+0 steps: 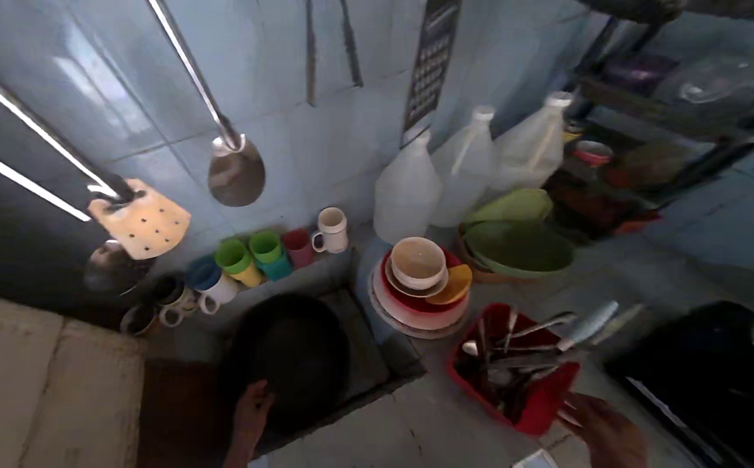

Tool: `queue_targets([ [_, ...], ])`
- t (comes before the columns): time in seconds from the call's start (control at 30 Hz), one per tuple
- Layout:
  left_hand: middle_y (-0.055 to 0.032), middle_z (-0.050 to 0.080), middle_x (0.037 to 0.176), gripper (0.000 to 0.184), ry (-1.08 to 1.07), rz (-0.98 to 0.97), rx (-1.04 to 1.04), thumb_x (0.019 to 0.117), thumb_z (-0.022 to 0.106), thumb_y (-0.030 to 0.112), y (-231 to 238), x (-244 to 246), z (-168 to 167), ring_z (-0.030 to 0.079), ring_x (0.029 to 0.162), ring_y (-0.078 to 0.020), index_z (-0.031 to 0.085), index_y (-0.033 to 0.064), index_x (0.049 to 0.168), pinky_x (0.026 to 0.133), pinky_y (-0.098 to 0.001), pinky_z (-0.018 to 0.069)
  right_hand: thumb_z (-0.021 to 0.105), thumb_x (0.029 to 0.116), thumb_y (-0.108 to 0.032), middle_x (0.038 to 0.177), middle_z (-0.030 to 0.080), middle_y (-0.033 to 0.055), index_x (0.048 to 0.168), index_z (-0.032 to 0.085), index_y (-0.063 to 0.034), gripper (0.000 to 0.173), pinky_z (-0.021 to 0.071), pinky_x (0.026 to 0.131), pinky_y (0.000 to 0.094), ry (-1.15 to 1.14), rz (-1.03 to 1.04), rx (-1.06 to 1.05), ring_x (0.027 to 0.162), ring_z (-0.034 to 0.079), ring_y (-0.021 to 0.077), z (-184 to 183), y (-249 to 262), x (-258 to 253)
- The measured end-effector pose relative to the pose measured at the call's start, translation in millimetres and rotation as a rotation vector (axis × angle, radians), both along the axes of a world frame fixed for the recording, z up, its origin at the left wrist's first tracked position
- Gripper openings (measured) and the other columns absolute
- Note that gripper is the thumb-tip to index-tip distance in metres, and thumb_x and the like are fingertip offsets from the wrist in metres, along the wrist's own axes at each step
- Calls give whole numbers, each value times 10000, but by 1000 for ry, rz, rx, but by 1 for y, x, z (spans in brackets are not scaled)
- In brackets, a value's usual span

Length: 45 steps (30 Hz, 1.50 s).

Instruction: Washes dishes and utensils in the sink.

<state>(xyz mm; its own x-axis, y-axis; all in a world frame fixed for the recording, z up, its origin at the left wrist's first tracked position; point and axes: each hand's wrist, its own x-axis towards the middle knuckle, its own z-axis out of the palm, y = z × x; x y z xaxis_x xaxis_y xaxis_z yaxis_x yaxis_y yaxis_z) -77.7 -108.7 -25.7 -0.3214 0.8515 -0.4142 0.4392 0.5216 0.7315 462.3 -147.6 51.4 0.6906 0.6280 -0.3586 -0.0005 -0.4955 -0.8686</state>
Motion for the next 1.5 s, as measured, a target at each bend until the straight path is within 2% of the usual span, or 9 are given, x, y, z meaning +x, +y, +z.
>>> queue_targets([
  [0.17, -314, 480, 1470, 515, 416, 74, -21, 948, 717, 167, -8, -34, -9, 468, 1368, -490, 563, 7, 1413, 1115, -596, 415, 594, 968, -90, 1401, 474, 426, 1335, 519, 177, 460, 486, 992, 568, -713, 165, 257, 1282, 511, 523, 24, 2, -20],
  [0.3, -319, 376, 1558, 718, 419, 111, -194, 979, 685, 236, 2, -44, -25, 406, 1437, -461, 346, -45, 1548, 1162, -565, 379, 626, 919, -87, 1259, 590, 357, 1242, 592, 134, 393, 554, 895, 491, -632, 515, 358, 1092, 629, 413, 37, 43, -104],
  [0.37, -319, 387, 1551, 734, 378, 116, -253, 978, 686, 242, 10, -42, -29, 415, 1434, -448, 336, -64, 1545, 1169, -545, 375, 661, 947, -62, 1345, 579, 328, 1323, 581, 110, 422, 541, 985, 487, -412, 753, 185, 1194, 622, 400, 29, 63, -152],
  [0.57, -246, 472, 1524, 487, 653, 195, 55, 988, 637, 206, 1, -32, 7, 442, 1418, -441, 568, 65, 1449, 1148, -572, 386, 618, 1020, -196, 1460, 521, 274, 1388, 583, 12, 425, 470, 1096, 505, -396, 1327, -216, 1303, 570, 405, -30, 100, -237],
  [0.7, -329, 539, 1409, 445, 1067, 346, 416, 911, 635, 186, -24, -52, 36, 501, 1288, -581, 663, 16, 1321, 1055, -681, 397, 631, 1005, -163, 1393, 569, 298, 1335, 615, 50, 393, 467, 1088, 529, -352, 1349, -184, 1275, 583, 432, -54, 93, -246],
  [0.83, -325, 348, 1583, 731, 1103, 317, 158, 887, 669, 227, -34, -52, 43, 398, 1410, -552, 423, -9, 1534, 1088, -689, 346, 625, 1010, -195, 1413, 565, 277, 1345, 625, 13, 394, 446, 1109, 526, -407, 1364, -251, 1317, 554, 424, -57, 88, -241],
  [1.03, -286, 518, 1463, 850, 812, 405, -157, 944, 721, 303, -20, -47, 86, 546, 1308, -477, 257, 97, 1626, 1029, -626, 468, 633, 999, -174, 1388, 586, 266, 1320, 645, 9, 370, 454, 1106, 514, -406, 1345, -199, 1306, 565, 409, -62, 86, -235],
  [1.23, -264, 659, 1286, 518, 686, 358, -109, 1007, 658, 273, -45, -67, 94, 633, 1177, -484, 537, 119, 1486, 994, -650, 484, 622, 1006, -160, 1362, 608, 269, 1330, 643, 12, 367, 438, 1119, 512, -387, 1333, -140, 1303, 565, 421, -49, 81, -238],
  [1.5, -293, 713, 1075, 398, 862, -85, -66, 1015, 647, 256, -26, -34, 236, 674, 1002, -535, 646, 95, 1379, 861, -702, 501, 692, 912, -211, 1317, 656, 207, 1240, 699, -4, 388, 532, 1016, 505, -558, 1255, 679, 1221, 635, 380, 29, 82, -282],
])
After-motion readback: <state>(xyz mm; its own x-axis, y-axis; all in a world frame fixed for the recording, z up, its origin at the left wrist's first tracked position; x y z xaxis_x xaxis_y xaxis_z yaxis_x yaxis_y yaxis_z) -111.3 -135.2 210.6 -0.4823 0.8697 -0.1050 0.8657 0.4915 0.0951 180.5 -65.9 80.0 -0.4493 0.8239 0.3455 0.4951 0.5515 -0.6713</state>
